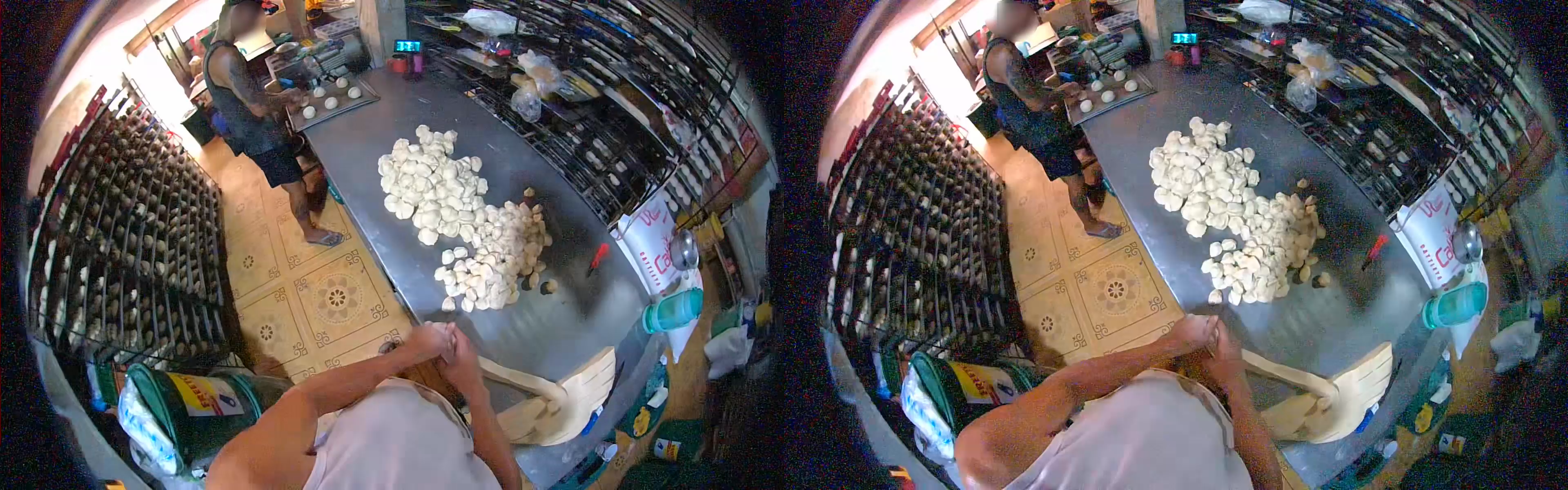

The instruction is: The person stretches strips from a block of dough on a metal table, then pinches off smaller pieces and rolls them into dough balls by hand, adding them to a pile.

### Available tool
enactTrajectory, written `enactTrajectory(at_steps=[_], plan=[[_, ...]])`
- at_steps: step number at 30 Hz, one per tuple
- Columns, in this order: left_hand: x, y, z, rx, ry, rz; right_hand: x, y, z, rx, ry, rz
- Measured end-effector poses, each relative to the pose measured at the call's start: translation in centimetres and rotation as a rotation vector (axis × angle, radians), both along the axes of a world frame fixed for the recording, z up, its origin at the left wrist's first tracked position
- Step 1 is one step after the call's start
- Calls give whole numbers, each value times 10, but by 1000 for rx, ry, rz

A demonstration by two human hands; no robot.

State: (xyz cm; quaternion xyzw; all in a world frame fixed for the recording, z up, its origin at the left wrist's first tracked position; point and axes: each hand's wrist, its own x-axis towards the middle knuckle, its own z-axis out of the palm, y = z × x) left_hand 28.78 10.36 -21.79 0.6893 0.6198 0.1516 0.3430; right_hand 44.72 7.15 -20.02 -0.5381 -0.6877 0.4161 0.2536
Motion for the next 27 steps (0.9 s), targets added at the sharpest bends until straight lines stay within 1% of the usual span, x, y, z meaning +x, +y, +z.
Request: enactTrajectory(at_steps=[1, 2, 3, 5, 6, 9, 12, 15, 16, 17, 18, 19, 20, 21, 22, 23, 24, 25, 26, 27], plan=[[5, -1, 16, 58, 59, 21, -14, 9, -20, 39, 132, -14], [11, -1, 29, 118, 115, 42, -16, 13, -15, 35, 136, -11], [14, 0, 35, 180, 169, 62, -19, 20, -5, -47, 64, -11], [13, -2, 35, 167, 160, 68, -20, 25, 8, -214, -90, -12], [11, -3, 33, 156, 149, 68, -18, 22, 5, -218, -94, -12], [13, 2, 16, 182, 107, 77, -7, 23, -14, 75, -356, 164], [14, 5, -2, 216, 55, 104, -5, 23, 7, 145, -346, 130], [18, 37, 2, 179, -72, 114, 13, 33, 3, 203, -339, 112], [24, 49, 4, 174, -73, 112, 23, 38, -4, 227, -328, 112], [32, 64, 4, 200, -14, 109, 25, 39, -8, 254, -313, 112], [33, 77, 3, 231, 46, 110, 20, 40, -4, 256, -310, 114], [28, 83, 0, 230, 47, 116, 15, 41, 6, 216, -282, 59], [26, 84, -5, 412, 20, 61, 14, 37, 16, 170, -258, -3], [24, 91, 1, 609, -8, 4, 15, 41, 22, 138, -233, -68], [22, 95, 5, 803, -32, -56, 15, 44, 20, 144, -230, -74], [19, 84, 7, 801, -26, -61, 12, 43, 14, 156, -100, -117], [13, 63, 33, 508, -151, -146, 8, 43, 4, 167, 36, -157], [7, 47, 48, 213, -267, -224, 4, 44, -11, 172, 110, -178], [5, 35, 47, 89, -178, -264, 0, 45, -25, 179, 185, -198], [3, 23, 45, -30, -81, -312, 1, 37, -52, 263, 117, -115]])
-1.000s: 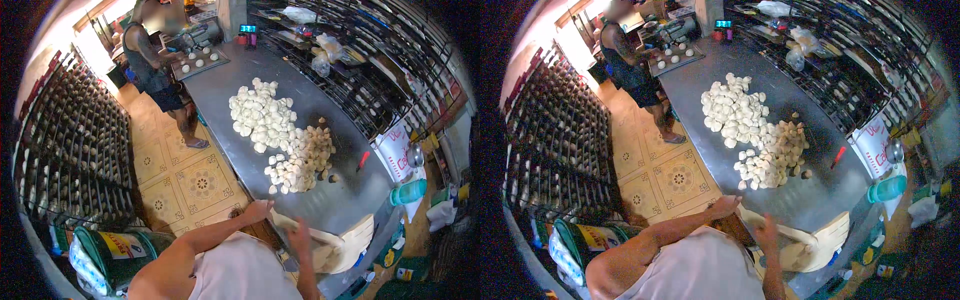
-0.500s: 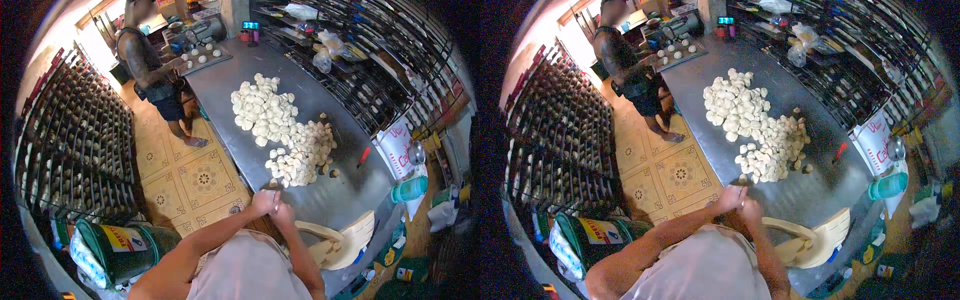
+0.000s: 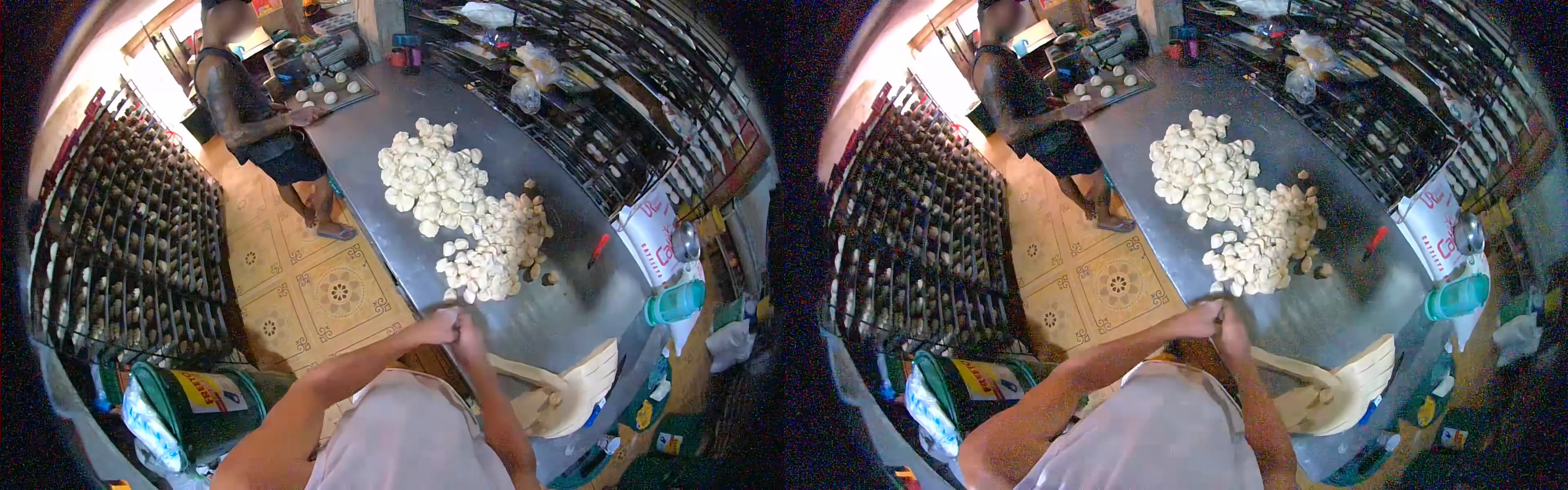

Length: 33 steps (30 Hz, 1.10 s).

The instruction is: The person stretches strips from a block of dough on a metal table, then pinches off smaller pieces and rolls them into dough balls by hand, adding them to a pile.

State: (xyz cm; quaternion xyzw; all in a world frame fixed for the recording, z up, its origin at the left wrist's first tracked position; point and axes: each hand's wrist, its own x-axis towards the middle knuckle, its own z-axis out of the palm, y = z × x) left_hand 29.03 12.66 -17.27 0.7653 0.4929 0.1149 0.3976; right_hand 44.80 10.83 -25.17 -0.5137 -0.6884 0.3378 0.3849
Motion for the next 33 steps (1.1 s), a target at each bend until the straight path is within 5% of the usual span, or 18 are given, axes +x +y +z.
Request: enactTrajectory(at_steps=[2, 3, 5, 7, 10, 15, 18, 19, 22, 23, 25, 27, 30, 33], plan=[[-8, -6, -111, 154, 192, -148, 8, -13, -34, 175, -178, 135], [-9, -9, -116, 239, 281, -218, 11, -15, -34, 176, -183, 139], [5, -21, -126, 216, 197, 20, 14, -22, -34, 148, -325, 186], [23, -29, -74, 169, 29, 464, 13, -26, -31, 126, -402, 192], [18, -10, -46, 149, 111, 363, 1, -9, -17, -254, -589, 164], [24, 18, -47, 124, 81, 406, 14, -12, 33, -284, -290, 142], [32, 60, -85, 228, 6, 537, 13, -17, 78, 0, -355, 306], [37, 61, -66, 232, 3, 526, 19, -13, 74, 2, -356, 294], [35, 48, -18, 618, -227, 408, 26, 7, 54, -278, -26, -226], [30, 43, -17, 695, -263, 385, 23, 4, 49, -282, -13, -220], [23, 22, -54, 80, -260, -40, 17, -8, 45, -336, 4, -63], [23, 1, -79, -155, -90, -78, 28, -21, 35, -365, -10, 8], [26, -17, -64, 12, 90, 25, 36, -28, 1, 36, -252, 97], [29, -25, -76, 180, 190, 75, 17, -30, 10, -175, -186, 23]])
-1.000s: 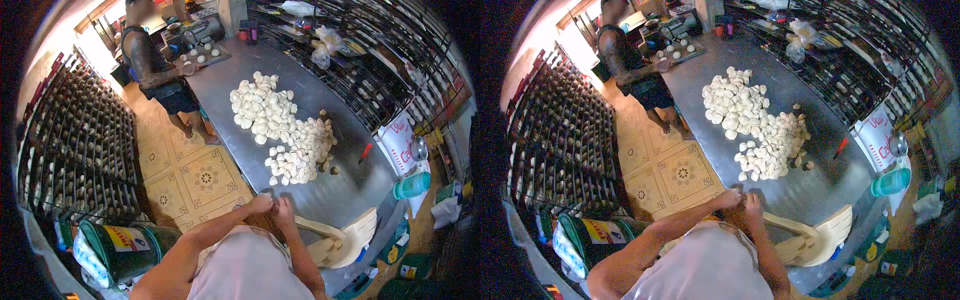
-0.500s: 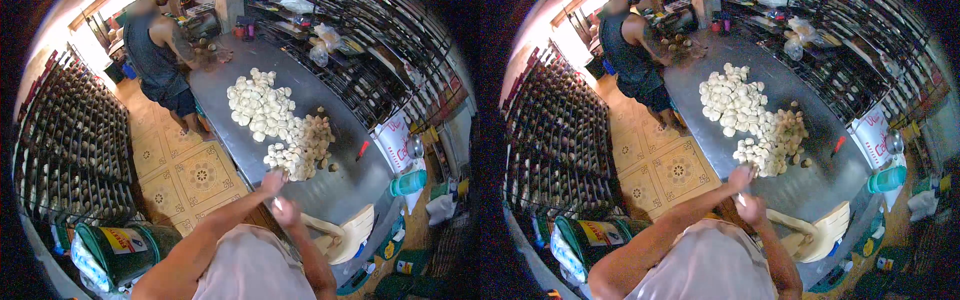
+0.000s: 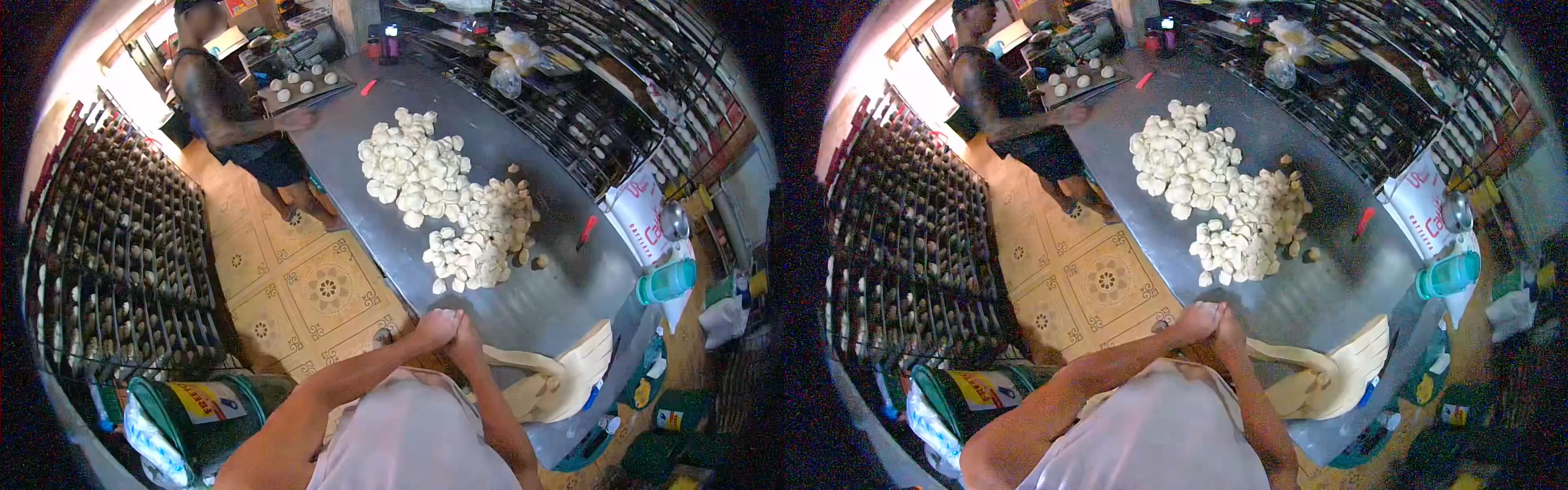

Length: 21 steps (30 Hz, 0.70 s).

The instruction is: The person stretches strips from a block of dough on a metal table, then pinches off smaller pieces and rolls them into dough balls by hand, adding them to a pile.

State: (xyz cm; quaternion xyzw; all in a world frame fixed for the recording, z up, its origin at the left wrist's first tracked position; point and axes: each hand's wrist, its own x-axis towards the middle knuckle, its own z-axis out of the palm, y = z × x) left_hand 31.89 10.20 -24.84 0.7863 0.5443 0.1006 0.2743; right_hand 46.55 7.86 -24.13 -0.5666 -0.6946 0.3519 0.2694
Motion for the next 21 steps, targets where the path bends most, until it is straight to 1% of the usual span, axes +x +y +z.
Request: enactTrajectory(at_steps=[1, 2, 3, 5, 6, 7, 9, 10, 11, 12, 13, 14, 15, 16, 17, 18, 20, 21], plan=[[4, 7, -7, 110, 11, 0, -1, 4, 3, -86, 28, -47], [6, 12, -14, 221, 25, 5, 0, 8, 7, -79, 23, -45], [7, 12, -9, 225, 24, 11, 2, 10, 4, -133, -59, 4], [9, 13, 16, 128, -45, 131, 6, 15, -1, -237, -220, 102], [11, 16, 20, 79, -81, 189, 7, 16, 6, -231, -220, 105], [15, 19, 18, 82, -81, 189, 10, 14, 13, -181, -171, 83], [19, 28, 14, 127, -165, 217, 13, 6, 31, -82, -66, 32], [20, 34, 24, 149, -206, 229, 12, 7, 47, -79, -61, 27], [22, 48, 32, 97, -116, 225, 11, 6, 62, -30, -56, 84], [22, 64, 52, 37, -27, 215, 9, 3, 76, 11, -52, 137], [20, 79, 38, 51, -162, 335, 10, 1, 84, 53, -53, 184], [24, 90, 22, 62, -305, 446, 13, 4, 77, 41, -64, 157], [30, 96, 34, 57, -315, 410, 15, 16, 62, 76, -65, 18], [29, 94, 55, 372, -353, 309, 16, 20, 51, 104, -59, -125], [23, 88, 67, 524, -383, 249, 17, 21, 50, 98, -58, -157], [18, 82, 79, 680, -399, 190, 18, 24, 48, 85, 30, -159], [7, 54, 82, -153, -332, -176, 17, 19, 45, 52, 210, -151], [7, 42, 37, -162, -365, -211, 19, 13, 39, 47, 208, -162]])
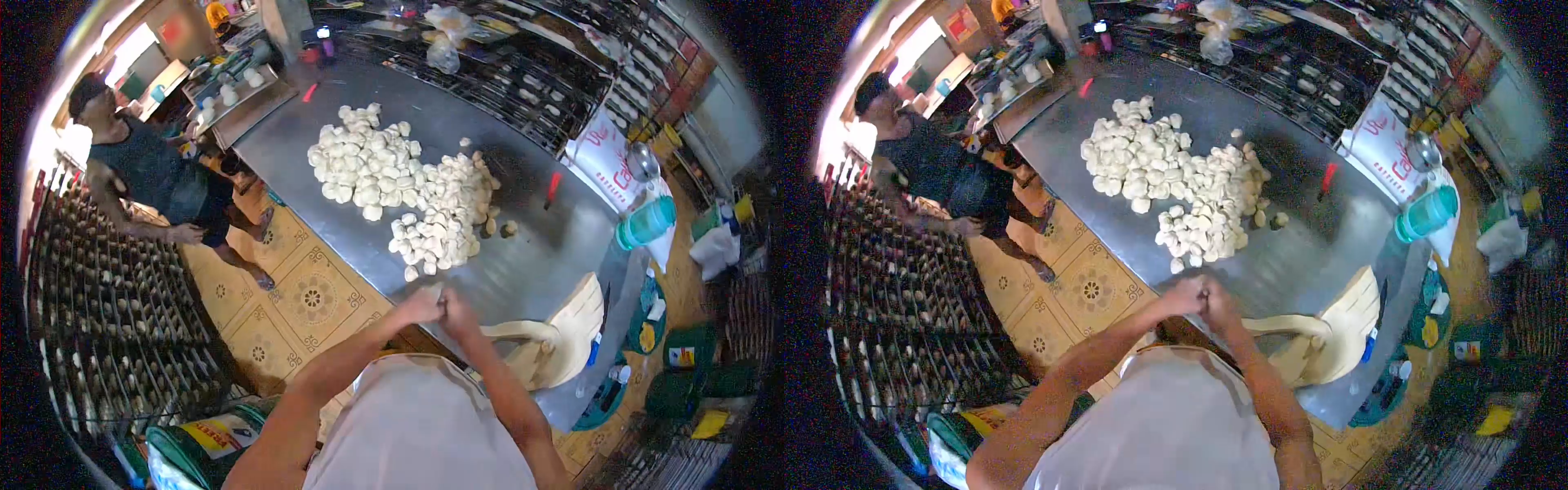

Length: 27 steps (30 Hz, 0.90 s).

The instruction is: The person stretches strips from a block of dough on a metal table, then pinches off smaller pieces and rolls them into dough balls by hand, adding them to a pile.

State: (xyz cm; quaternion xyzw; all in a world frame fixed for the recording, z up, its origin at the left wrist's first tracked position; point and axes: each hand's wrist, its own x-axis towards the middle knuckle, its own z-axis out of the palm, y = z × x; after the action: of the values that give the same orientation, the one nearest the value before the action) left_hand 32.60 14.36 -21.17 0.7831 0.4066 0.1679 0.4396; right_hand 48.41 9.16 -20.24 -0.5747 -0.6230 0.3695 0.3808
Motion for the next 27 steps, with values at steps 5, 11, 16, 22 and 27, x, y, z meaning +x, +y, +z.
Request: enactTrajectory(at_steps=[5, 11, 16, 22, 27], plan=[[8, -32, -62, -56, 144, 364, 8, -12, -56, 49, -376, 168], [19, -20, -24, 106, 209, 468, 1, -4, -39, -30, -306, 165], [27, 19, -14, 243, 236, 588, 4, 0, 18, -131, -192, 239], [19, 50, -5, 626, -6, 515, 12, 18, 2, -14, -135, 11], [18, -14, -92, 9, 103, 110, 26, -8, -94, 233, -475, 203]])
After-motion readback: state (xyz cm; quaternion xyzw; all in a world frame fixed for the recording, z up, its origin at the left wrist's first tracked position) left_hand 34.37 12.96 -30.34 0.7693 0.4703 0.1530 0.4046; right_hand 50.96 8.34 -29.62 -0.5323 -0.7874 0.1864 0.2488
